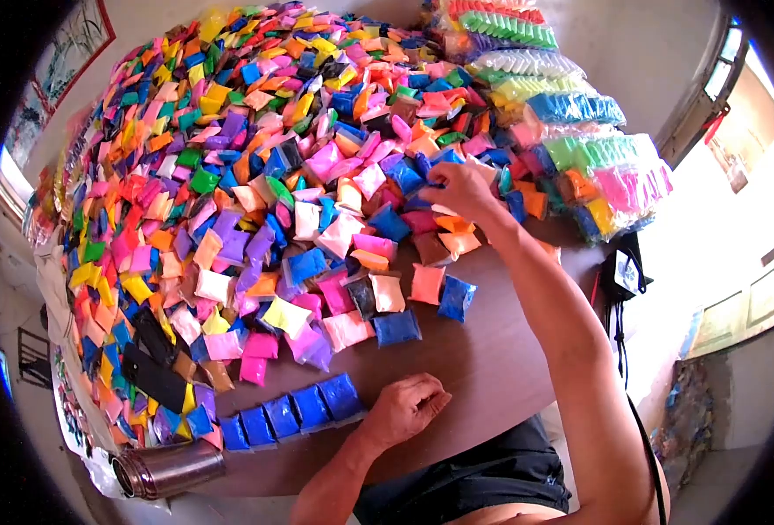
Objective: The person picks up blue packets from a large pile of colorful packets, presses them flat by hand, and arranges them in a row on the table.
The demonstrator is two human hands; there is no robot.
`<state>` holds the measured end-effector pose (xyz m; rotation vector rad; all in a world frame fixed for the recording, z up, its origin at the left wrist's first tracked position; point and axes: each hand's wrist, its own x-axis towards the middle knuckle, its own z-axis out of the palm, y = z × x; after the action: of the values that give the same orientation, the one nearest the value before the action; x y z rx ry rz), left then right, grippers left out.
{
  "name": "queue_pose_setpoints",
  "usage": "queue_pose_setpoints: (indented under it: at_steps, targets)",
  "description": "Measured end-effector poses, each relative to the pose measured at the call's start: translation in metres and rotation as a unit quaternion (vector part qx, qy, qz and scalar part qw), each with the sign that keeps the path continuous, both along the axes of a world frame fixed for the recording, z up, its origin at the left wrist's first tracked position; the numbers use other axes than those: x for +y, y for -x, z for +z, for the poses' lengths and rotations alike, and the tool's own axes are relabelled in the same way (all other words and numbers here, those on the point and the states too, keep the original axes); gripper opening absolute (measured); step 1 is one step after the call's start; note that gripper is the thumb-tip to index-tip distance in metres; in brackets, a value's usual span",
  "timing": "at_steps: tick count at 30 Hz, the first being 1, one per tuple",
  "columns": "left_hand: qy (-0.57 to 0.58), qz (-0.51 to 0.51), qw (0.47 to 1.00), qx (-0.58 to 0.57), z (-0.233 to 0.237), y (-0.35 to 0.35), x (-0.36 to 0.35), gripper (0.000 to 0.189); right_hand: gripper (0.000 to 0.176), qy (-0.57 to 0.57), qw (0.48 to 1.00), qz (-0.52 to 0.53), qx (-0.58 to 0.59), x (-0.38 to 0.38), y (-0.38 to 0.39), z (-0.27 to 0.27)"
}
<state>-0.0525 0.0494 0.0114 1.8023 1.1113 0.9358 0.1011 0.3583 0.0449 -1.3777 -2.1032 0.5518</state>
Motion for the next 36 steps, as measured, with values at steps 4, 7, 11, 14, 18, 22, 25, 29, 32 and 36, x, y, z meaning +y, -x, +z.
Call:
queue_pose_setpoints:
  at_steps: [4,7,11,14,18,22,25,29,32,36]
  targets:
    - [0.018,-0.007,1.0,-0.001,-0.002,0.002,0.0,0.018,0.051,-0.129,0.973,-0.008,-0.194,-0.02,0.024,-0.001]
    - [0.041,-0.009,0.999,-0.006,0.001,0.003,0.0,0.018,0.038,-0.137,0.957,0.01,-0.255,-0.013,0.032,-0.006]
    - [0.013,-0.01,1.0,-0.004,-0.005,0.005,0.001,0.018,0.021,-0.228,0.96,0.011,-0.159,-0.011,0.023,-0.015]
    - [0.001,-0.013,1.0,-0.003,0.0,0.006,0.001,0.02,0.021,-0.282,0.958,-0.035,-0.045,-0.022,0.014,-0.001]
    - [0.012,-0.023,0.999,-0.036,0.001,0.005,0.001,0.022,0.032,0.141,0.896,0.047,0.418,-0.076,-0.006,0.016]
    - [0.032,-0.016,0.998,-0.055,0.006,0.007,-0.001,0.028,0.026,0.242,0.831,0.094,0.491,-0.148,-0.023,-0.011]
    - [0.131,-0.007,0.99,-0.058,0.011,0.009,-0.003,0.044,0.017,0.308,0.781,0.075,0.538,-0.214,-0.026,-0.013]
    - [0.171,0.002,0.983,-0.072,0.008,0.014,-0.003,0.046,0.017,0.358,0.74,0.087,0.563,-0.272,-0.023,-0.025]
    - [0.165,0.014,0.984,-0.069,-0.006,0.012,-0.003,0.045,0.017,0.369,0.735,0.123,0.555,-0.296,-0.024,-0.027]
    - [0.119,0.017,0.99,-0.07,0.003,0.007,-0.001,0.036,0.02,0.392,0.79,0.095,0.462,-0.29,-0.038,-0.023]
